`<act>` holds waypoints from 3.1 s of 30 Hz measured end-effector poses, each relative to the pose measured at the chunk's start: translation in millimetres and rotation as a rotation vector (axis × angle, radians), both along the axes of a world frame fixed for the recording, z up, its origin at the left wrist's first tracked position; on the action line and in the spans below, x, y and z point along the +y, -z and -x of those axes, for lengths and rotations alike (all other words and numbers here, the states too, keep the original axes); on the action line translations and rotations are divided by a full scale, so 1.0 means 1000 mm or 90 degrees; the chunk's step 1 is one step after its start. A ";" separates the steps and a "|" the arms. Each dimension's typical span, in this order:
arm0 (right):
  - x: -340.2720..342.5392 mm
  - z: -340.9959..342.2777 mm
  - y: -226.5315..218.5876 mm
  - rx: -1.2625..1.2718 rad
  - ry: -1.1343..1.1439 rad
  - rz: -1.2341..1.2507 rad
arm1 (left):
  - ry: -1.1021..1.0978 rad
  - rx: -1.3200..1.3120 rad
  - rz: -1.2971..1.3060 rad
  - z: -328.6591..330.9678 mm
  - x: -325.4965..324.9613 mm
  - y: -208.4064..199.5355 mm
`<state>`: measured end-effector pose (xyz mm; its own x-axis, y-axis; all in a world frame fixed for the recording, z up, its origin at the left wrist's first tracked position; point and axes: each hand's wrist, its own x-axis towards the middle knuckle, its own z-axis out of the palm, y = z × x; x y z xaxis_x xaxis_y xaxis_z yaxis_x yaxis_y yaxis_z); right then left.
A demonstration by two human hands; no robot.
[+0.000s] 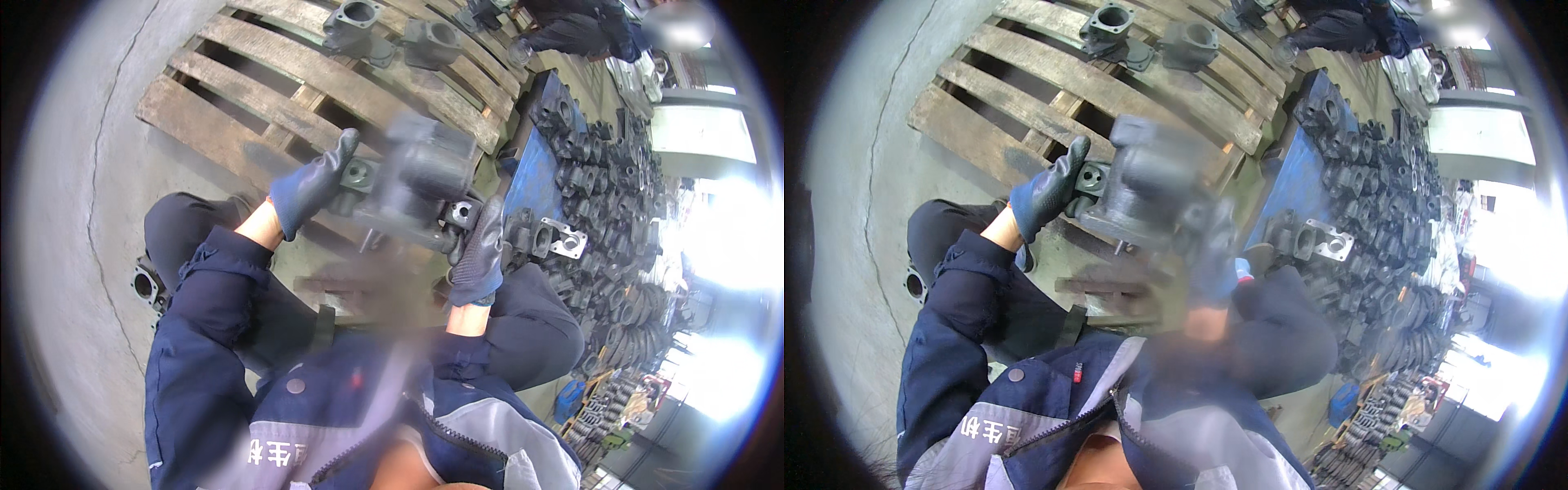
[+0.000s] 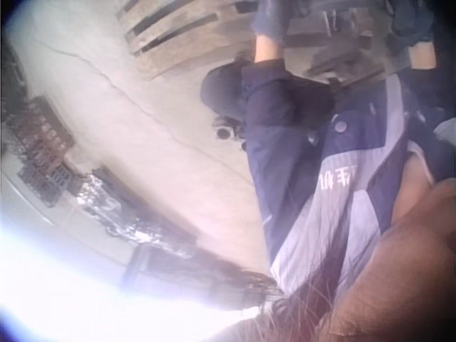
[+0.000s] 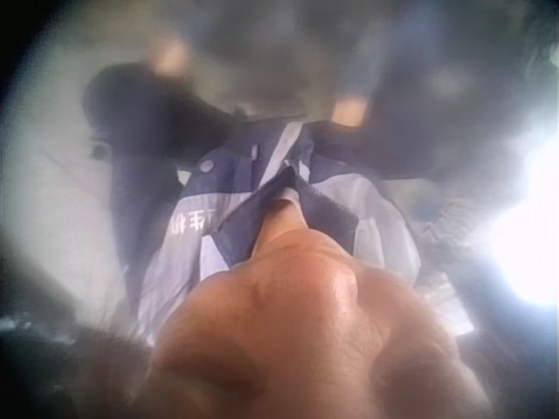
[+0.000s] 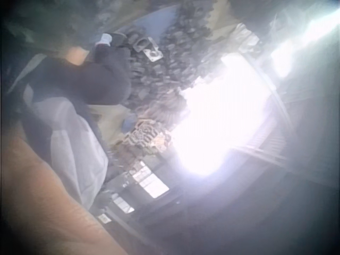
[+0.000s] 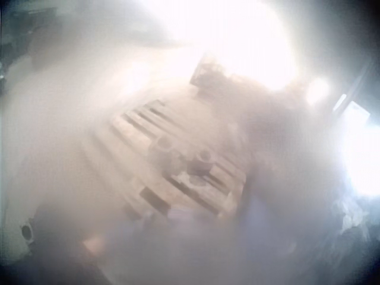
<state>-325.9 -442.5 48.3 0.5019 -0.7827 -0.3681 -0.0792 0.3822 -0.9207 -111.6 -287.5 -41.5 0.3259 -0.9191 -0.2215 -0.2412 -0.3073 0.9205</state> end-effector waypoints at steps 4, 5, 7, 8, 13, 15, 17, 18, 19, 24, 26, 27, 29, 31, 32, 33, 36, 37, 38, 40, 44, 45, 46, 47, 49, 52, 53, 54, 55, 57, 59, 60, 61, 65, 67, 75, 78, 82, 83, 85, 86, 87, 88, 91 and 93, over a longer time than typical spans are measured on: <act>0.011 -0.002 -0.004 0.058 -0.084 0.123 | 0.045 -0.218 -0.061 -0.005 0.005 0.008; 0.013 -0.004 -0.004 0.069 -0.101 0.148 | -0.033 0.007 -0.003 -0.003 0.007 0.014; 0.019 -0.008 -0.001 0.076 -0.119 0.237 | -0.064 0.064 0.144 -0.004 0.011 0.030; 0.021 -0.010 0.000 0.086 -0.137 0.300 | -0.066 0.049 0.171 -0.004 0.012 0.038; 0.035 -0.017 -0.005 0.121 -0.187 0.628 | -0.106 0.215 0.142 -0.001 0.019 0.052; 0.040 -0.018 -0.012 0.133 -0.235 0.574 | -0.183 0.509 0.152 0.003 0.022 0.043; 0.044 -0.021 -0.019 0.158 -0.296 0.588 | -0.193 0.565 0.140 0.007 0.021 0.033; 0.046 -0.023 -0.022 0.173 -0.300 0.620 | -0.188 0.565 0.137 0.009 0.019 0.028; 0.049 -0.025 -0.023 0.183 -0.299 0.640 | -0.183 0.565 0.135 0.011 0.018 0.024; 0.070 -0.031 -0.023 0.212 -0.265 0.739 | -0.150 0.559 0.129 0.019 0.016 0.020; 0.076 -0.029 -0.025 0.207 -0.302 0.679 | -0.138 0.551 0.122 0.021 0.020 0.021; 0.080 -0.030 -0.026 0.196 -0.286 0.748 | -0.134 0.552 0.120 0.023 0.022 0.022; 0.087 -0.031 -0.029 0.179 -0.257 0.880 | -0.124 0.549 0.112 0.025 0.025 0.022; 0.093 -0.031 -0.030 0.226 -0.308 0.898 | -0.116 0.553 0.107 0.028 0.028 0.022; 0.096 -0.031 -0.030 0.232 -0.318 0.901 | -0.112 0.556 0.104 0.029 0.028 0.021; 0.099 -0.031 -0.030 0.238 -0.328 0.904 | -0.109 0.556 0.102 0.031 0.030 0.020; 0.107 -0.031 -0.027 0.196 -0.301 0.873 | -0.085 0.557 0.094 0.034 0.032 0.018; 0.110 -0.032 -0.027 0.176 -0.293 0.845 | -0.078 0.561 0.091 0.035 0.032 0.018; 0.113 -0.033 -0.028 0.148 -0.270 0.829 | -0.071 0.563 0.090 0.036 0.033 0.017; 0.117 -0.037 -0.031 0.176 -0.262 0.889 | -0.056 0.571 0.090 0.038 0.032 0.016; 0.115 -0.040 -0.044 0.257 -0.174 0.850 | -0.026 0.609 0.107 0.041 0.025 0.020; 0.111 -0.039 -0.047 0.298 -0.205 0.797 | -0.023 0.625 0.118 0.041 0.023 0.021; 0.104 -0.037 -0.048 0.336 -0.247 0.749 | -0.021 0.651 0.133 0.039 0.018 0.023; 0.096 -0.034 -0.047 0.361 -0.273 0.721 | -0.019 0.679 0.150 0.037 0.014 0.026; 0.080 -0.036 -0.040 0.240 -0.247 0.610 | -0.010 0.788 0.212 0.028 0.004 0.030; 0.057 -0.032 -0.024 0.175 -0.232 0.518 | 0.056 1.008 0.340 0.012 -0.004 0.033; 0.050 -0.034 -0.017 0.123 -0.208 0.498 | 0.021 1.036 0.327 0.009 -0.004 0.033; 0.043 -0.035 -0.010 0.086 -0.188 0.470 | -0.048 0.934 0.335 0.008 -0.002 0.032; 0.036 -0.037 -0.003 0.037 -0.203 0.330 | -0.136 0.676 0.304 0.010 0.001 0.032; 0.028 -0.032 0.006 0.061 -0.211 0.310 | -0.283 0.487 0.155 0.011 0.006 0.031; 0.026 -0.030 0.019 0.021 -0.176 0.247 | -0.341 0.496 0.053 0.010 0.008 0.032; 0.026 -0.027 0.025 -0.004 -0.118 0.042 | -0.338 0.529 0.007 0.009 0.009 0.033; 0.027 -0.024 0.033 -0.072 -0.080 -0.159 | -0.323 0.583 -0.028 0.004 0.003 0.036; 0.031 -0.023 0.090 0.008 0.083 -0.447 | -0.334 0.584 -0.146 -0.005 -0.001 0.053; 0.034 -0.025 0.129 0.064 0.110 -0.492 | -0.392 0.502 -0.183 -0.002 -0.002 0.064; 0.057 -0.017 0.219 0.043 0.139 -0.556 | -0.419 0.608 -0.126 -0.014 -0.001 0.085; 0.054 -0.013 0.228 0.000 0.148 -0.600 | -0.444 0.604 -0.071 -0.027 -0.010 0.079; 0.051 -0.002 0.266 0.117 0.108 -0.565 | -0.429 0.033 -0.056 -0.009 -0.018 0.055; 0.051 0.000 0.278 0.118 0.079 -0.546 | -0.319 -0.175 -0.047 0.005 -0.016 0.046; 0.048 0.002 0.299 0.120 -0.100 -0.300 | 0.009 -0.478 -0.167 0.040 -0.013 0.033; 0.046 0.003 0.305 0.125 -0.160 -0.172 | 0.203 -0.590 -0.273 0.062 -0.013 0.030; 0.044 0.006 0.306 0.139 -0.144 -0.215 | 0.182 -0.577 -0.270 0.089 -0.008 0.029; 0.043 0.005 0.303 0.152 -0.127 -0.258 | 0.154 -0.581 -0.260 0.108 -0.007 0.031; 0.045 0.003 0.270 0.101 -0.046 -0.446 | 0.193 -0.719 -0.320 0.119 -0.016 0.057; 0.050 -0.006 0.237 0.096 -0.071 -0.309 | 0.125 -0.659 -0.246 0.108 -0.013 0.073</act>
